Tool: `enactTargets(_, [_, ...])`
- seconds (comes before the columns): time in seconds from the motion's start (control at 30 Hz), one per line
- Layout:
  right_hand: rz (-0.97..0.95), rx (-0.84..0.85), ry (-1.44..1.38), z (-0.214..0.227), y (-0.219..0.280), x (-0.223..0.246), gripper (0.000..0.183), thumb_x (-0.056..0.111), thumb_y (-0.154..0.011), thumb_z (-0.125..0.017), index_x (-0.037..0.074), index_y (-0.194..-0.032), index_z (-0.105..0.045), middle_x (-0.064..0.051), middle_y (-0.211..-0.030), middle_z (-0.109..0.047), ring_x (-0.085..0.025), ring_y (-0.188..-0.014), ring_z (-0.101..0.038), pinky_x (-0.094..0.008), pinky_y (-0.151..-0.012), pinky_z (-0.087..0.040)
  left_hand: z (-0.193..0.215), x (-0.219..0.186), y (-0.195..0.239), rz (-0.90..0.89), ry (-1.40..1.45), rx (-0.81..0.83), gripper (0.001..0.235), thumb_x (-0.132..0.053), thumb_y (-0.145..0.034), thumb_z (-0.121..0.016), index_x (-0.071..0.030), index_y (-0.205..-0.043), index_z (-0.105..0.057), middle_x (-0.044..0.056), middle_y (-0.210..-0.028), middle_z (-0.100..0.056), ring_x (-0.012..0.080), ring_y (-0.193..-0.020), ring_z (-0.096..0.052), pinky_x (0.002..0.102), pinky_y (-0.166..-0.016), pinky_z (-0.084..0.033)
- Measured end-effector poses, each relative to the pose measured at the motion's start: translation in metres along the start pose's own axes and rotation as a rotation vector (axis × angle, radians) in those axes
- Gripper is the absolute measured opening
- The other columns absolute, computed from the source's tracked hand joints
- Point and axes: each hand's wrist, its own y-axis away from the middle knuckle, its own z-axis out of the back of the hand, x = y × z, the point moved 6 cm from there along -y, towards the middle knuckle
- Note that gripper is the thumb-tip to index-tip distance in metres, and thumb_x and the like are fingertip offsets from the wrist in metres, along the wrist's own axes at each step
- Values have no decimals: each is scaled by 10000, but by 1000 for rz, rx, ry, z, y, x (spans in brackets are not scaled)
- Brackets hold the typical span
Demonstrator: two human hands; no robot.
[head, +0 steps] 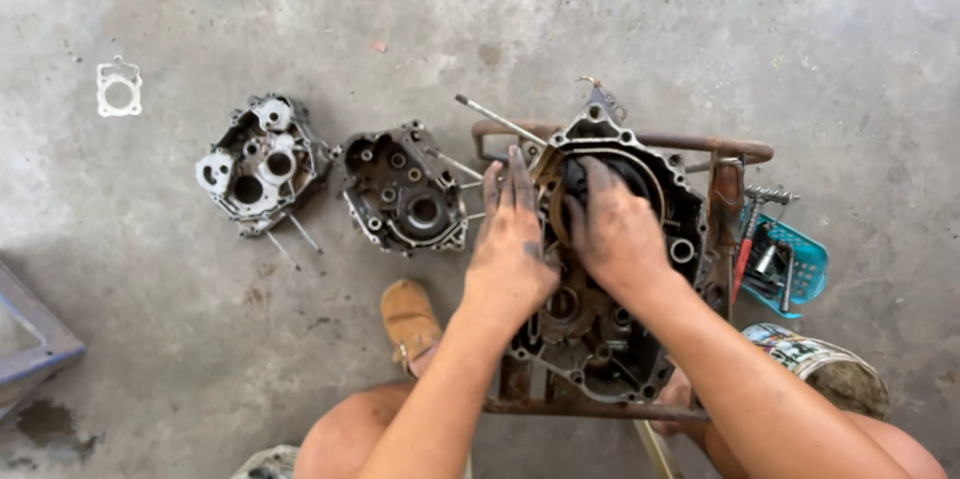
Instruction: Cleaning and inspecting a disassembled motorcycle engine crankcase using a screwdriver and a cloth
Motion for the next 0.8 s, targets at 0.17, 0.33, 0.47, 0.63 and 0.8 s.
enactTargets(0.17, [34,5,-30,16,-3,15,318,171,-887,-687,83,-1189,-641,-187,-886,-731,-427,-851,-743,-522,-707,-616,1,-2,7,8,0,-70,1090,-116,-645,-741,129,-1561,-204,317,-1545,-386,493,-1486,-288,507,-1137,-415])
enactTargets(0.33, [120,111,-88,17,15,24,313,120,-775,-714,126,-1087,-691,-145,-864,-748,-371,-866,-759,-472,-746,-628,-15,5,7,-6,-92,-140,1095,-274,-660,-750,88,-1567,-256,279,-1545,-407,446,-1484,-329,470,-1167,-391])
enactTargets(0.47, [46,193,52,19,14,18,266,210,-744,-723,178,-1007,-714,-77,-808,-747,-340,-815,-764,-484,-726,-632,-16,6,0,-22,-72,-165,1087,-247,-646,-760,89,-1560,-276,281,-1530,-430,437,-1480,-346,468,-1154,-401])
enactTargets(0.63, [40,24,44,9,-8,17,294,146,-792,-702,134,-1085,-689,-141,-849,-732,-404,-841,-744,-531,-757,-612,-11,3,5,-28,-47,-192,977,-185,-711,-713,100,-1550,-299,295,-1513,-453,446,-1473,-363,458,-1165,-389])
enactTargets(0.8, [-21,105,-66,13,20,13,269,98,-768,-674,100,-1035,-707,-171,-818,-740,-437,-859,-735,-553,-747,-605,-9,2,5,-44,-78,-219,1071,-313,-683,-779,75,-1556,-297,279,-1522,-452,435,-1481,-362,462,-1174,-373])
